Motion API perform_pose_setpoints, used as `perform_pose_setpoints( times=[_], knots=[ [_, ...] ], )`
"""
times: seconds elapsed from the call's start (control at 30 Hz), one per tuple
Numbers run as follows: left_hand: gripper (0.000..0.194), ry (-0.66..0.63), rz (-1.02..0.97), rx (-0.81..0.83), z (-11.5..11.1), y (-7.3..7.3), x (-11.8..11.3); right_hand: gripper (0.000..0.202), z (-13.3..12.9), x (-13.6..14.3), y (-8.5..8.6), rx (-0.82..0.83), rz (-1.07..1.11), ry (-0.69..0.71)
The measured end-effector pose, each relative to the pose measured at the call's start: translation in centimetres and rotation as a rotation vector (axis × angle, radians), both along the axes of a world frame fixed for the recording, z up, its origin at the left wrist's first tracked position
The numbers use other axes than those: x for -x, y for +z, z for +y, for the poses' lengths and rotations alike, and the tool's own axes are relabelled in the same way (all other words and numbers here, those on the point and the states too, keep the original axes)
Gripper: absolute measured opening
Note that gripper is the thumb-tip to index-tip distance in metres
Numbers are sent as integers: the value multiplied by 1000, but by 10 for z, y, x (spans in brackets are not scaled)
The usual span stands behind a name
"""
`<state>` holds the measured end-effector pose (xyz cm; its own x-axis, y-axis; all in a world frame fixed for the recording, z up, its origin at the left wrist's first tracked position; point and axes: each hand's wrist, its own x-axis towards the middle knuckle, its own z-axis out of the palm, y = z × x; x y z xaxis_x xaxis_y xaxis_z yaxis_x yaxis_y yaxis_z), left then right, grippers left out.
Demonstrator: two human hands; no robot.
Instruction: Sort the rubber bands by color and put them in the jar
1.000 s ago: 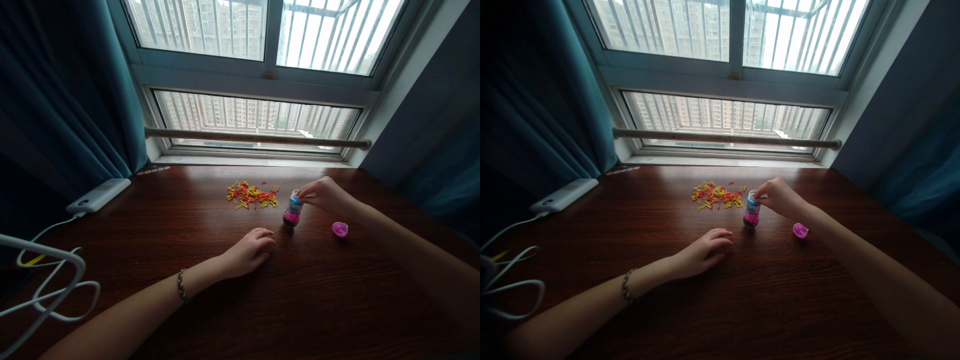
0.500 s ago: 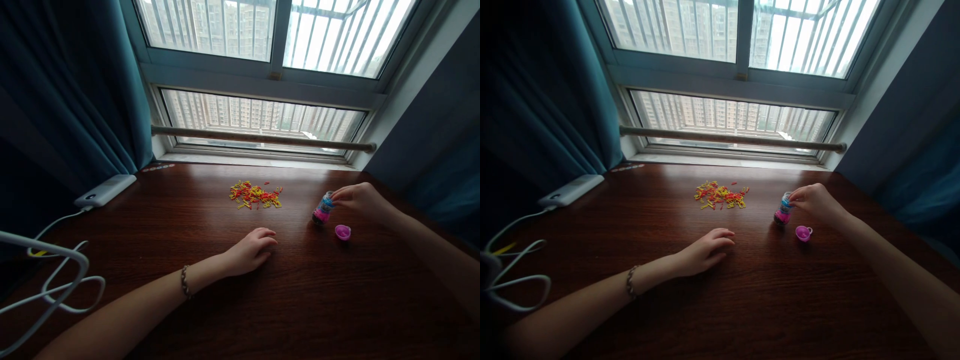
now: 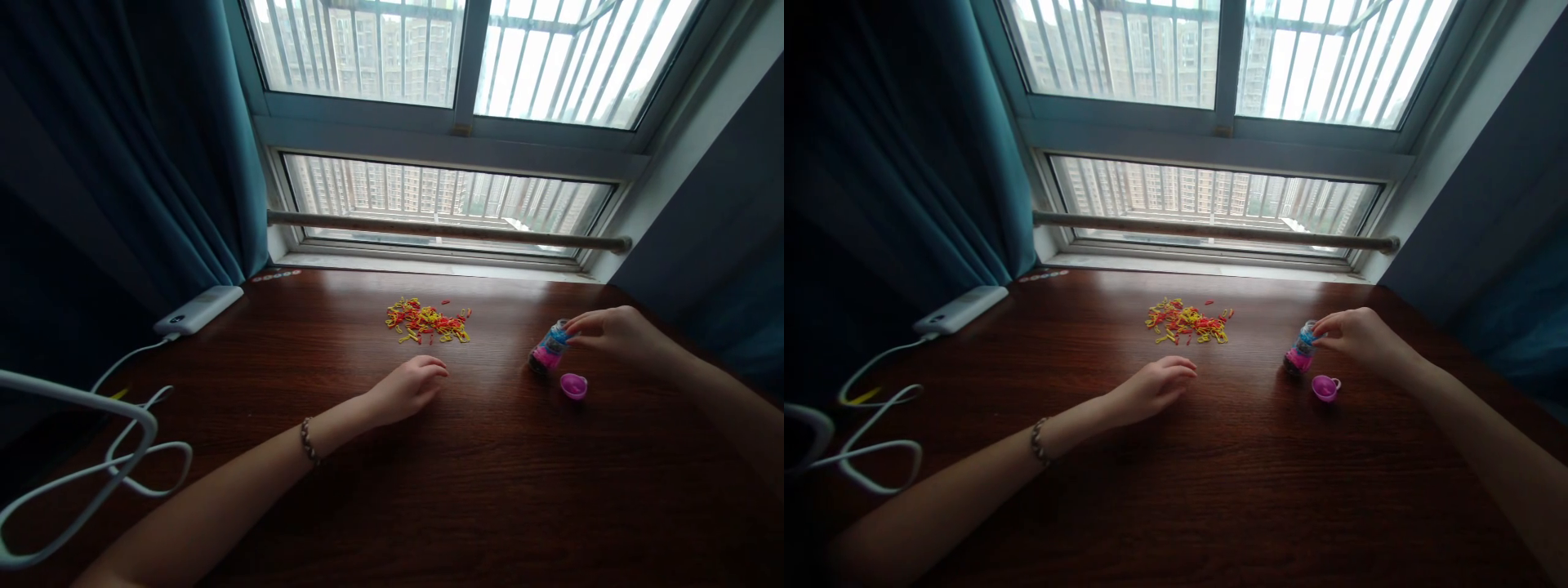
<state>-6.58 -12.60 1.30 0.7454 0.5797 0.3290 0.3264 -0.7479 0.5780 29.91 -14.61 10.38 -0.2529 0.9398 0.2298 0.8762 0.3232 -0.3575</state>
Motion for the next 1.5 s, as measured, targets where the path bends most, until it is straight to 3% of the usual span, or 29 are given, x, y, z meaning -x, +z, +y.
perform_pose_setpoints(
  times=[0.07, 0.17, 0.3, 0.4, 0.5, 0.63, 0.8, 1.0, 1.13, 1.2, 1.3, 1.37, 1.43, 1.5],
  knots=[
    [21, 44, 40, -9, 16, 4, 11, 11, -2, -1, 4, -16, -25, 0],
    [16, 173, 97, 69, 42, 6, 32, 11, -8, 11, 15, -176, -64, 3],
    [20, 372, 90, 133, 70, -5, 47, 11, -14, 63, 16, -435, 40, 2],
    [25, 489, 79, 70, 81, -20, 43, 15, -3, 113, -11, -395, 172, 32],
    [28, 536, 145, -39, 87, -29, 34, 22, 26, 147, -56, -308, 251, -36],
    [23, 483, 237, -115, 93, -32, 28, 25, 68, 155, -107, -275, 305, -205],
    [18, 468, 186, -90, 97, -37, 31, 24, 88, 143, -136, -218, 364, -306],
    [25, 335, 5, 208, 97, -34, 32, 20, 87, 141, -143, -127, 372, -230],
    [27, 88, -19, 512, 75, -18, 18, 14, 87, 142, -142, -113, 398, -232],
    [27, -63, 53, 579, 58, -9, 10, 18, 87, 142, -142, -106, 429, -237],
    [26, -268, 136, 565, 41, 0, 3, 22, 87, 141, -143, -122, 476, -267],
    [26, -301, 155, 498, 41, 1, 4, 23, 88, 141, -144, -146, 508, -300],
    [27, -207, 140, 368, 49, -2, 9, 22, 89, 140, -144, -164, 544, -327],
    [25, -13, 93, 169, 63, -11, 17, 22, 89, 139, -143, -167, 581, -335]
  ],
)
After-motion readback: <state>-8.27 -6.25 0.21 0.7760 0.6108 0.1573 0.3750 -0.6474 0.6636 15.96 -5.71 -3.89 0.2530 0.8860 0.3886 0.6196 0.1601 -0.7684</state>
